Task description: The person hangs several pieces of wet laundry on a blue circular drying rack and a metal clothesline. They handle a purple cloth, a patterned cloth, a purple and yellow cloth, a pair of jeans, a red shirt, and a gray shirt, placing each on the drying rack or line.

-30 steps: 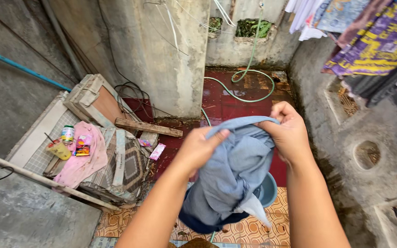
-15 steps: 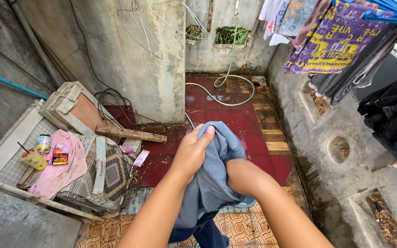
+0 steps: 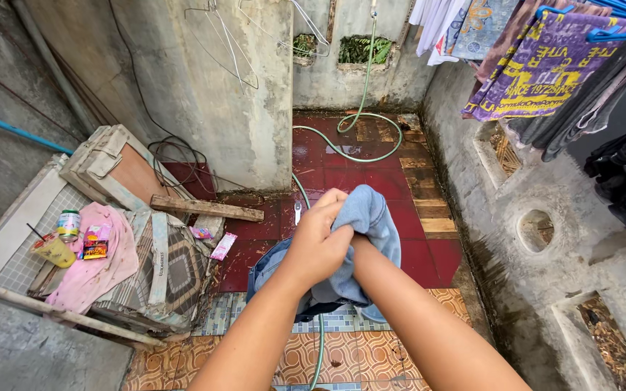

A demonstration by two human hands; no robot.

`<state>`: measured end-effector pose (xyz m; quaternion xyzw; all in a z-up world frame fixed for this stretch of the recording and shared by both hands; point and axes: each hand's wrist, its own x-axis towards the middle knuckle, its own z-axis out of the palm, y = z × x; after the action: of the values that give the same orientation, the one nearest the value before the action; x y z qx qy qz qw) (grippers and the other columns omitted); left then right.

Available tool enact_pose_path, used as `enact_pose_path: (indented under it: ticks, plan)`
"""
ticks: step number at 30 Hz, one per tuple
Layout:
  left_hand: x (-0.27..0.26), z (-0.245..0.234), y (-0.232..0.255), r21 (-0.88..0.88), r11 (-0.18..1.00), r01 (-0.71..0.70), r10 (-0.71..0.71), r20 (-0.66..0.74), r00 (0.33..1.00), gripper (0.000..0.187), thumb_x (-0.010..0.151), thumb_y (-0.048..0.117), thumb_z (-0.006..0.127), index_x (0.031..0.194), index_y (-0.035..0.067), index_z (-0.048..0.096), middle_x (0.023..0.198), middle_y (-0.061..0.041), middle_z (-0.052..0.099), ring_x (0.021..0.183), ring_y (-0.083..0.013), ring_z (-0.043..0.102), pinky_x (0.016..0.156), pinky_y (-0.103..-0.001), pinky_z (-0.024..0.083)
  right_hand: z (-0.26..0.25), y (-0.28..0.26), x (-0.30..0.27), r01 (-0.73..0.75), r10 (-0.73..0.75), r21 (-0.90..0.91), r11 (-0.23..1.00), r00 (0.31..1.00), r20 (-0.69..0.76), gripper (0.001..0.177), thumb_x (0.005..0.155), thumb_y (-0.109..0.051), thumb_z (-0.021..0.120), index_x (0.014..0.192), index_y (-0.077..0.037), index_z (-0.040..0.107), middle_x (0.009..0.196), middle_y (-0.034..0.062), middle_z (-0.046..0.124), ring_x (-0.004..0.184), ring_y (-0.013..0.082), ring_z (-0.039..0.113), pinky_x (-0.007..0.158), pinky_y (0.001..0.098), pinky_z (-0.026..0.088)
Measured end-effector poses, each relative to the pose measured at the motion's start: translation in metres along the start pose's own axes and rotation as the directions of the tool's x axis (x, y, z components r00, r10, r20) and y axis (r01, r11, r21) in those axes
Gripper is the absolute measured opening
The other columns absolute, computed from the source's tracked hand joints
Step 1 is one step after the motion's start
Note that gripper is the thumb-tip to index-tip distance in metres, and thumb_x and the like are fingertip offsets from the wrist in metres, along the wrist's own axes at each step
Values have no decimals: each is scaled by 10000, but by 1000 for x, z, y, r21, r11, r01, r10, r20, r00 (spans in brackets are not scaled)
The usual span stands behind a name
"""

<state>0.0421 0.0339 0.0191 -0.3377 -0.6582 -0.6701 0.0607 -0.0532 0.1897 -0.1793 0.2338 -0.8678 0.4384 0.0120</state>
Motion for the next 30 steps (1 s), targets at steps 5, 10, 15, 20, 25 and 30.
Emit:
enact_pose_path:
  ticks: [5, 10, 15, 20, 25, 30]
  plan:
    - [14, -20, -8, -124, 992, -5, 9, 33, 999, 302, 800, -43, 480, 1038, -53, 665, 1060, -88, 587, 1020, -172, 578, 934, -271, 473, 3, -26, 21, 21, -25, 50, 999, 997, 76, 372, 854, -80, 632, 1224, -56, 672, 1131, 111, 667, 1020, 203, 599, 866, 348, 468]
    - [33, -72, -36, -10, 999, 48, -48, -69, 996, 207, 891, 100, 621, 1041, -21, 697, 1005, -53, 620, 954, -160, 610, 890, -279, 494, -34, -86, 26, -148, 142, 54, 987, 984, 110, 388, 834, -67, 633, 1217, -73, 696, 1063, 86, 679, 921, 196, 613, 789, 362, 495]
    - [43, -128, -94, -216, 801, 559, -592, -140, 794, 272, 965, 298, 661, 1036, 39, 708, 865, 11, 671, 808, -95, 598, 783, -268, 483, -127, -171, 3, 159, 368, 723, 673, 776, -512, 267, 911, -79, 569, 1134, -12, 699, 1023, 84, 733, 934, 196, 693, 849, 347, 580]
    - [39, -139, -137, -293, 813, 503, -535, -38, 844, 180, 972, 194, 630, 1025, 29, 677, 856, -1, 656, 786, -80, 575, 742, -252, 456, -170, -197, -6, 491, 334, 615, 616, 545, -769, 275, 1011, -48, 538, 1272, -25, 624, 1079, 51, 682, 982, 165, 662, 908, 319, 548]
    - [66, -165, -115, -339, 843, 419, -448, -11, 894, 215, 1025, 233, 566, 1070, 55, 678, 872, 25, 547, 845, -70, 494, 810, -229, 399, -165, -178, -22, 405, 396, 578, 709, 449, -801, 233, 1028, -49, 530, 1244, -24, 614, 1082, 44, 677, 969, 150, 669, 895, 307, 563]
    - [75, -179, -91, -359, 848, 390, -387, 83, 918, 266, 1044, 263, 532, 1085, 49, 684, 872, 24, 532, 870, -82, 484, 839, -226, 384, -146, -170, -29, 320, 475, 614, 722, 416, -775, 226, 1025, -64, 541, 1242, -73, 604, 1068, 22, 670, 948, 136, 665, 859, 321, 559]
